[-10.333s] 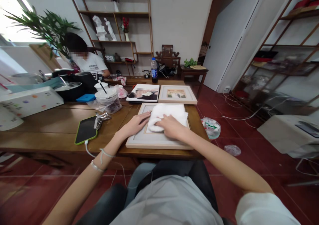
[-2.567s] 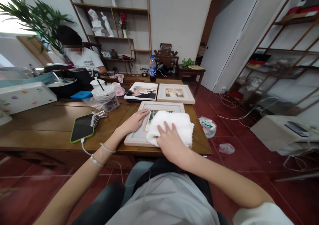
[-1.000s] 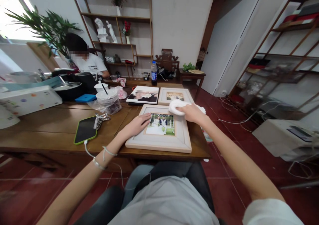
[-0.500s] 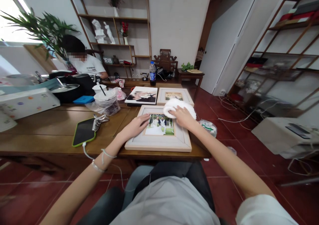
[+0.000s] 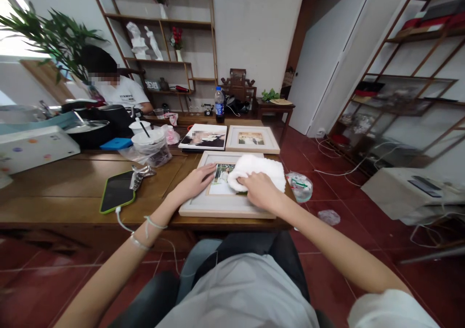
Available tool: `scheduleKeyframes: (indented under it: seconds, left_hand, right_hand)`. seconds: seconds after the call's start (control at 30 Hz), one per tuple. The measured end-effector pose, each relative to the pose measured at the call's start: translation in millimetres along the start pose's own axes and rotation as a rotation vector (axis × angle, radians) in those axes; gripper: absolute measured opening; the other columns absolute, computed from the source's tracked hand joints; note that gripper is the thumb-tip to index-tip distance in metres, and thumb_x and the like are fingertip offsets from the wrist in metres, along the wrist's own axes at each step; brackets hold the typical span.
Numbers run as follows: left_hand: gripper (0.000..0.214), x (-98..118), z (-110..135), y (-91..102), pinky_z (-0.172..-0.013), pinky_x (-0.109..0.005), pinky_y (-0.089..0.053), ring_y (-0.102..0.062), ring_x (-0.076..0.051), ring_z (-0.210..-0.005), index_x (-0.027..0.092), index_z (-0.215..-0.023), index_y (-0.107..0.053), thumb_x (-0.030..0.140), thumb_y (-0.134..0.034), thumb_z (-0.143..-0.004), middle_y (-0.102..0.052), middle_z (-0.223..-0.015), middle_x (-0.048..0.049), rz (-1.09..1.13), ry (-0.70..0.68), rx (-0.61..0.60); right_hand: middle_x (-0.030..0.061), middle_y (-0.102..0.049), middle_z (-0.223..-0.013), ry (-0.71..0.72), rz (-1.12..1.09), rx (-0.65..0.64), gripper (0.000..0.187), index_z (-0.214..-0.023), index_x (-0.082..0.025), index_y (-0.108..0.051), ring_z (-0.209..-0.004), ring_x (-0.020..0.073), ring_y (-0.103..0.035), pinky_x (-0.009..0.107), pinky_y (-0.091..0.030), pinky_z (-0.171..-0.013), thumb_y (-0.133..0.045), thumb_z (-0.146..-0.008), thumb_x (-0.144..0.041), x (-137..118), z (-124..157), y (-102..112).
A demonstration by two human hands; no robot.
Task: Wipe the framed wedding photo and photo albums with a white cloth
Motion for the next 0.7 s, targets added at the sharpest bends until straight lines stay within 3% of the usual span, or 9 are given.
scheduleKeyframes:
  seconds: [0.17, 0.33, 0.53, 0.7]
  left_hand:
    - [0.042, 1, 1, 0.6, -0.106, -0.037, -0.034, -0.039, -0.021, -0.128, 0.016, -0.125, -0.052, 0.031, -0.036, -0.089, -0.045, -0.137, -0.0075, -0.01, -0.006, 0.006]
    - [0.041, 2, 0, 0.5, -0.105, -0.037, -0.034, -0.04, -0.021, -0.128, 0.015, -0.125, -0.053, 0.031, -0.037, -0.09, -0.046, -0.136, -0.008, -0.006, -0.026, 0.012]
    - [0.041, 2, 0, 0.2, -0.105, -0.037, -0.035, -0.039, -0.02, -0.128, 0.016, -0.125, -0.052, 0.031, -0.036, -0.09, -0.046, -0.136, -0.0076, 0.002, -0.04, 0.019]
    - [0.041, 3, 0, 2.3, -0.105, -0.038, -0.034, -0.039, -0.021, -0.128, 0.015, -0.124, -0.053, 0.032, -0.036, -0.09, -0.046, -0.135, -0.0088, 0.017, -0.039, 0.021]
  right_hand:
    - [0.006, -0.064, -0.082, 0.149, -0.19, -0.104, 0.057, -0.119, -0.026, -0.053, -0.076, 0.0218, -0.057, 0.028, -0.031, -0.063, -0.042, -0.067, -0.005, -43, 43, 26]
    - [0.007, -0.062, -0.088, 0.135, -0.211, -0.082, 0.06, -0.125, -0.027, -0.048, -0.079, 0.0218, -0.056, 0.029, -0.033, -0.066, -0.042, -0.069, -0.007, -56, 45, 23]
    - [0.0137, -0.051, -0.122, 0.085, -0.161, 0.052, 0.062, -0.127, -0.021, -0.047, -0.103, 0.0251, -0.051, 0.033, -0.035, -0.084, -0.043, -0.068, -0.004, -19, 3, -11]
    - [0.0156, -0.051, -0.122, -0.031, -0.169, 0.184, 0.069, -0.135, -0.016, -0.036, -0.105, 0.0265, -0.05, 0.034, -0.036, -0.085, -0.042, -0.068, 0.0, 43, -38, -13]
Point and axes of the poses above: each hand's wrist, its own z-axis away from the middle knuckle, its own y-axis out of the back of the hand, x = y × z, the point moved 9 cm from there along -z, towards the middle knuckle
